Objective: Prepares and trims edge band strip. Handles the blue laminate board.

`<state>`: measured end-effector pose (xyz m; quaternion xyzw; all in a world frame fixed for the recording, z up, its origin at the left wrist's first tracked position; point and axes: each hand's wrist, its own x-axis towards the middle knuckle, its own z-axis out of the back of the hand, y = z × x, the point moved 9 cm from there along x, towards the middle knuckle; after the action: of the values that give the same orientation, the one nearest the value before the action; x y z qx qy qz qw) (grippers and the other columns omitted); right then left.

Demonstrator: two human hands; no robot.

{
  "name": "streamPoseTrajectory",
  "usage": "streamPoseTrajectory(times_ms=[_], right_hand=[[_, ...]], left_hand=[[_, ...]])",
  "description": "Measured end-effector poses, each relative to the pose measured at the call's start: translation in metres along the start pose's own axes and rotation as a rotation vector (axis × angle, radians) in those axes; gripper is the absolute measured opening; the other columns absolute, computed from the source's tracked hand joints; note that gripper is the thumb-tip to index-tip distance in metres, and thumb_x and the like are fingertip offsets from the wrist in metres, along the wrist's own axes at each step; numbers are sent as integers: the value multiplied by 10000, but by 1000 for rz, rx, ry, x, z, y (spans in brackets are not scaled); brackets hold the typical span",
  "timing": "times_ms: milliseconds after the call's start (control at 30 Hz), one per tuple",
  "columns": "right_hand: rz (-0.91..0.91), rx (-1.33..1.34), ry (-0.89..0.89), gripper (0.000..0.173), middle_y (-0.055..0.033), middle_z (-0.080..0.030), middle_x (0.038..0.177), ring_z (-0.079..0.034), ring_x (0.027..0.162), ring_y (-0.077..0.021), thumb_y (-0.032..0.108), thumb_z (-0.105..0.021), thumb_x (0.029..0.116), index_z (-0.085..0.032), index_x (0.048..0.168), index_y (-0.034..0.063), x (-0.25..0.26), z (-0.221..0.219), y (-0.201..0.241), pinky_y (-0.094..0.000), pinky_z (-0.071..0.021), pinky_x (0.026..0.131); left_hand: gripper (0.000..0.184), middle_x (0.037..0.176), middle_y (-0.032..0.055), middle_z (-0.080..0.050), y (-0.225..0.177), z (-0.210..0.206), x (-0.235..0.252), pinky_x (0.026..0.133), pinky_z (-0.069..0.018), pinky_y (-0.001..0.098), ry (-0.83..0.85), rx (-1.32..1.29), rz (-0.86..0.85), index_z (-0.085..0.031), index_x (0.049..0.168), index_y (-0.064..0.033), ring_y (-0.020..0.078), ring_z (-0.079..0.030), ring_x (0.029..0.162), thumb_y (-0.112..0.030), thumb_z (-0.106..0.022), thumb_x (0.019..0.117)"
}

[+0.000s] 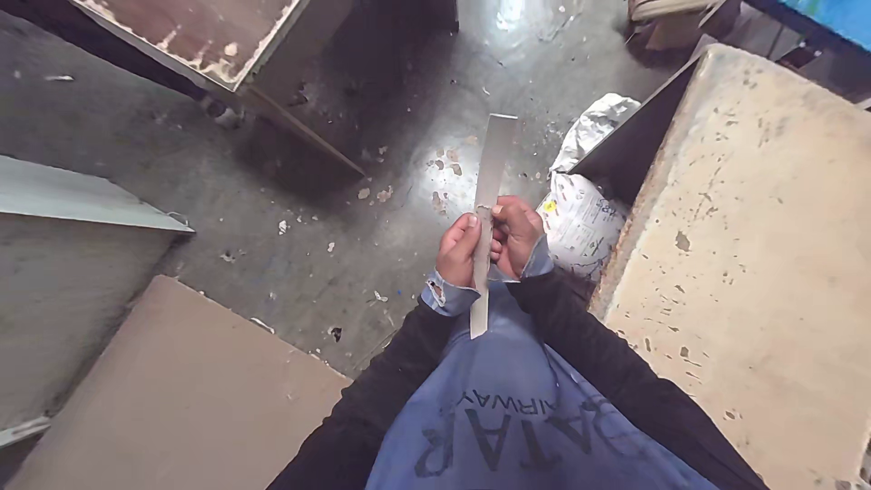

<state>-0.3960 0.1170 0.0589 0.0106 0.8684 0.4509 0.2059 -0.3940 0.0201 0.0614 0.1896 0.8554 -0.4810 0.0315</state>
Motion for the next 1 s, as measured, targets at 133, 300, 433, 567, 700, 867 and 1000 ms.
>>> streamPoseTrajectory(times_ms=[133,300,433,567,700,867,1000], right_hand=[[-69,-47,-42,106,11,-499,564,-424,404,-66,142,-530,981,-629,973,108,2,0,-7,-228,-384,372],[-100,-233,21,129,-36,-557,602,-514,456,-113,96,-567,979,-670,983,20,18,-2,5,-283,-474,431],[-5,-493,79,87,-111,-714,765,-687,682,-156,0,-677,917,-726,960,-57,25,-6,51,-332,-612,722],[119,-691,-76,93,-73,-746,807,-718,732,-137,83,-741,871,-767,919,7,20,15,99,-333,-632,738],[214,-710,-250,74,-22,-728,763,-688,674,-92,86,-746,822,-751,873,32,9,45,128,-295,-608,659],[281,-522,-427,137,-30,-714,734,-664,636,-76,-16,-729,760,-712,896,-5,4,70,142,-259,-588,623],[370,-426,-580,89,-13,-672,668,-610,572,-62,-53,-712,765,-685,824,8,0,78,154,-243,-549,573]], left_hand=[[319,734,16,-674,5,9,3,580,-573,253,-63,-37,32,-619,1034,-101,85,-650,613,-204,-323,1093],[308,762,47,-702,-1,13,12,620,-599,273,-75,-8,-14,-583,1020,-46,118,-686,652,-143,-296,1078],[226,825,9,-702,-21,4,20,648,-604,275,-57,270,-239,-600,1001,-32,104,-687,695,-148,-414,1057],[282,906,49,-701,-28,-26,32,694,-602,286,-5,545,-483,-683,1016,11,99,-677,756,-226,-531,1039],[304,968,87,-704,-29,-63,45,756,-606,259,123,713,-639,-729,1082,16,93,-683,831,-237,-571,1022],[306,1015,103,-715,-28,-94,66,827,-606,300,307,758,-696,-743,1101,-18,131,-695,925,-268,-588,1015],[315,1027,111,-715,-25,-116,88,843,-601,315,477,734,-635,-731,1129,-8,140,-695,936,-261,-591,1004]])
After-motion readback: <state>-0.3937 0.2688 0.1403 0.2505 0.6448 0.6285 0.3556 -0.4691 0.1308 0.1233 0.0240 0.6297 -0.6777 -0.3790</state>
